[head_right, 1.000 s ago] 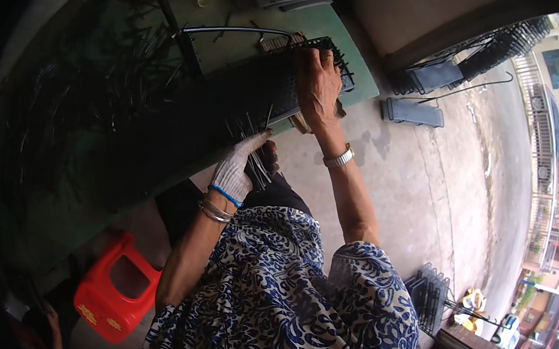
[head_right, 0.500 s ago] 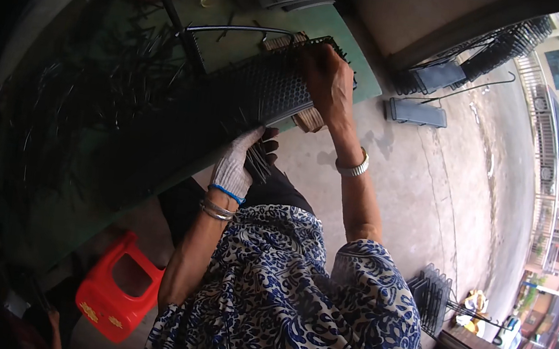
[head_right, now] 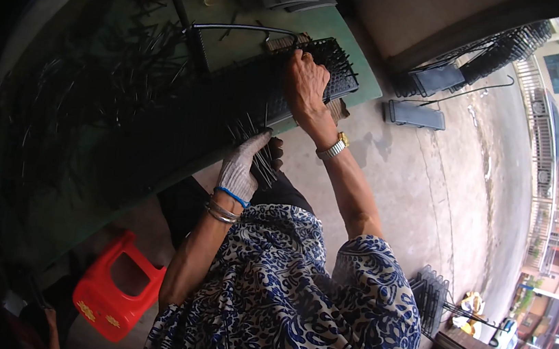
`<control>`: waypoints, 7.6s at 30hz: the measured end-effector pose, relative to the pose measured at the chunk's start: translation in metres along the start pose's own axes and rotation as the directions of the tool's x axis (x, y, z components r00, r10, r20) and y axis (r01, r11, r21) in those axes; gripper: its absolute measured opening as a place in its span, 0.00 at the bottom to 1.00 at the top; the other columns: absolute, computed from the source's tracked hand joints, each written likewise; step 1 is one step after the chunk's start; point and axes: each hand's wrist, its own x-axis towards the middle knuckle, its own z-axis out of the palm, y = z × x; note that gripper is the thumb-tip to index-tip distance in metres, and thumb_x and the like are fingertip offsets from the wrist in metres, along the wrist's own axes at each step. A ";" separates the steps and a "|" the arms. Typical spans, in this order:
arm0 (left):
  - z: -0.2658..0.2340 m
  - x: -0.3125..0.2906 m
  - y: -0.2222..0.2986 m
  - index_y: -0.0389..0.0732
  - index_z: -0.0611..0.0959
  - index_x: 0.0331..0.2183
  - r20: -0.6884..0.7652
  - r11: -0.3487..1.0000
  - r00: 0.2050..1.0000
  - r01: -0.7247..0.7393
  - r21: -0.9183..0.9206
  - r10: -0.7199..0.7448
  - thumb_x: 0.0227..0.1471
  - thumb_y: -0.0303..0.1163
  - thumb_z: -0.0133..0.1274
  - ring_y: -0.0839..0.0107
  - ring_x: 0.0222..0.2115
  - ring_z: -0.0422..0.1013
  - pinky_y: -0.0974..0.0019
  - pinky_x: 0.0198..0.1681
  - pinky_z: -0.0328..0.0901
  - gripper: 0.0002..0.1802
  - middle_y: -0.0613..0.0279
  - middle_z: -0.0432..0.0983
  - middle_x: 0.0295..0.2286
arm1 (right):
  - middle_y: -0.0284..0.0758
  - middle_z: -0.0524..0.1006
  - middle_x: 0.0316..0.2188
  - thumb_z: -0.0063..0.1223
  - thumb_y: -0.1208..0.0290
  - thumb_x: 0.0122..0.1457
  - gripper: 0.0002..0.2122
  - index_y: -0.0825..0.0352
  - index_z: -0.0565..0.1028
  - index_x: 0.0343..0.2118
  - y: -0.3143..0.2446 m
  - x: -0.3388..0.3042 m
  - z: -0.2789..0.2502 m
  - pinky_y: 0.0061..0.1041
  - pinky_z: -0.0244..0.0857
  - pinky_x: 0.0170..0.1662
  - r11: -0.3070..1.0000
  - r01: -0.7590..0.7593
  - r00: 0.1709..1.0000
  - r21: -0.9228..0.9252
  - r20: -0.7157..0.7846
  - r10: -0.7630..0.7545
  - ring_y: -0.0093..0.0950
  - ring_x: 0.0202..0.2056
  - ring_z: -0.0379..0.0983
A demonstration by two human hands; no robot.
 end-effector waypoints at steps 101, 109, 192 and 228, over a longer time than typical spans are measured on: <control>-0.014 0.013 -0.002 0.41 0.79 0.31 0.156 0.987 0.981 0.132 -0.091 -0.116 0.54 0.33 0.55 0.69 0.22 0.72 0.63 0.27 0.70 0.06 0.62 0.75 0.23 | 0.38 0.73 0.20 0.53 0.76 0.57 0.03 0.68 0.72 0.32 0.031 -0.029 -0.019 0.24 0.63 0.26 0.818 0.031 0.896 0.574 -0.378 0.231 0.26 0.21 0.70; 0.001 0.001 -0.001 0.40 0.80 0.29 0.098 0.999 0.995 -0.006 0.051 0.001 0.52 0.34 0.57 0.72 0.18 0.71 0.69 0.21 0.68 0.08 0.62 0.76 0.21 | 0.35 0.73 0.21 0.53 0.75 0.56 0.03 0.65 0.75 0.33 0.027 -0.038 -0.012 0.25 0.63 0.26 0.773 0.104 0.906 0.626 -0.380 0.185 0.27 0.22 0.71; -0.002 0.012 0.000 0.40 0.79 0.34 0.067 1.000 0.997 0.023 -0.007 -0.022 0.52 0.34 0.56 0.68 0.28 0.75 0.60 0.28 0.72 0.09 0.59 0.77 0.27 | 0.35 0.77 0.25 0.50 0.76 0.58 0.05 0.69 0.70 0.36 0.013 -0.044 -0.047 0.22 0.67 0.30 0.729 -0.039 0.978 0.684 -0.125 0.169 0.22 0.26 0.74; 0.009 -0.008 0.019 0.43 0.82 0.38 0.115 0.963 0.993 0.006 0.270 -0.039 0.54 0.36 0.55 0.73 0.18 0.73 0.72 0.17 0.65 0.10 0.58 0.80 0.26 | 0.34 0.78 0.33 0.62 0.63 0.53 0.18 0.70 0.76 0.41 0.027 -0.034 -0.028 0.20 0.67 0.35 0.508 -0.410 0.804 0.758 0.563 -0.191 0.21 0.33 0.73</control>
